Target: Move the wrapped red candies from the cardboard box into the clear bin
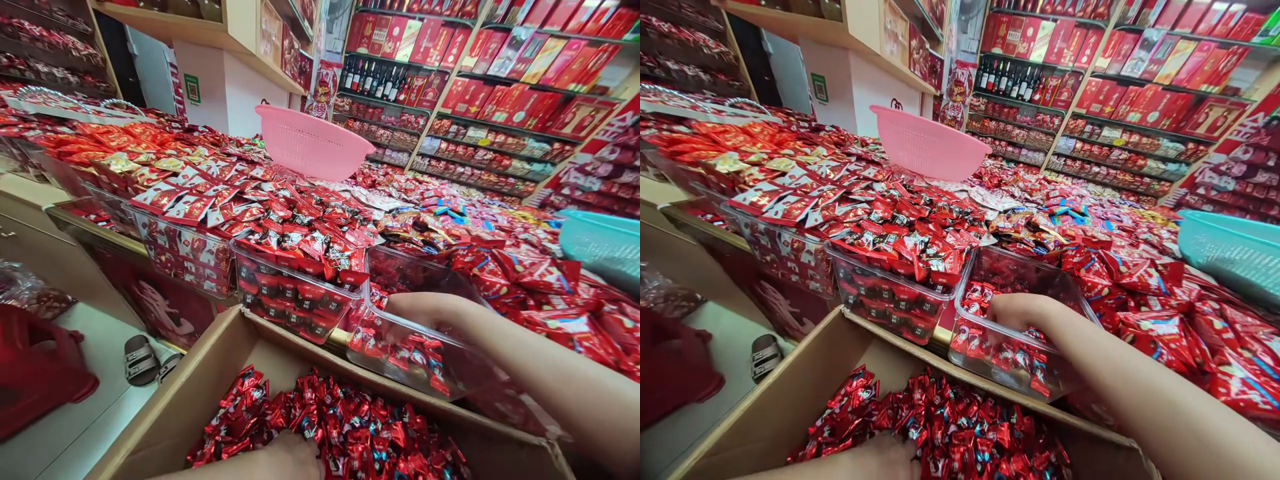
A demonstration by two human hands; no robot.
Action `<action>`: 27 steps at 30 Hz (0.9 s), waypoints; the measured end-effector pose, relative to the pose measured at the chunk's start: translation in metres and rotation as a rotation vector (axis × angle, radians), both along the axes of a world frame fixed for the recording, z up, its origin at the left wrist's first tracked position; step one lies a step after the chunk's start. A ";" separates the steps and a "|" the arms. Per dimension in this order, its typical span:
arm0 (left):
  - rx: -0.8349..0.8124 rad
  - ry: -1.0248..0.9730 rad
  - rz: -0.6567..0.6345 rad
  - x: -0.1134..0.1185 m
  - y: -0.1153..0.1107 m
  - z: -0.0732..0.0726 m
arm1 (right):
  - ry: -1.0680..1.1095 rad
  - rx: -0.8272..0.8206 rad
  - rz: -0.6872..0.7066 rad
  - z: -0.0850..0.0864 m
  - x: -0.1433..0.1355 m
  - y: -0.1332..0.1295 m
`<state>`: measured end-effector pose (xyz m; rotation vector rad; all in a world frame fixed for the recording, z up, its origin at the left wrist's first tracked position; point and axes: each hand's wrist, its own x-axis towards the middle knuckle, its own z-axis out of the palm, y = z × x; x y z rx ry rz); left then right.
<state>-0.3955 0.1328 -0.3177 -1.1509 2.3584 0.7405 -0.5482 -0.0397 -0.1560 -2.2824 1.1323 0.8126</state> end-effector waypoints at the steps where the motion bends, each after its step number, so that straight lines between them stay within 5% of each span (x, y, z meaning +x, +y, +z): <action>1: -0.013 0.005 0.002 0.001 0.001 0.002 | -0.012 -0.004 -0.001 0.001 -0.001 0.000; 9: -0.012 -0.009 -0.015 0.002 0.002 0.019 | -0.069 0.054 -0.037 -0.002 -0.007 -0.004; 21: 0.001 -0.029 -0.064 0.000 0.000 0.023 | -0.097 0.082 -0.242 0.001 -0.006 0.001; 27: 0.014 -0.014 -0.041 0.002 -0.005 0.030 | -0.141 0.282 -0.351 -0.003 -0.011 0.005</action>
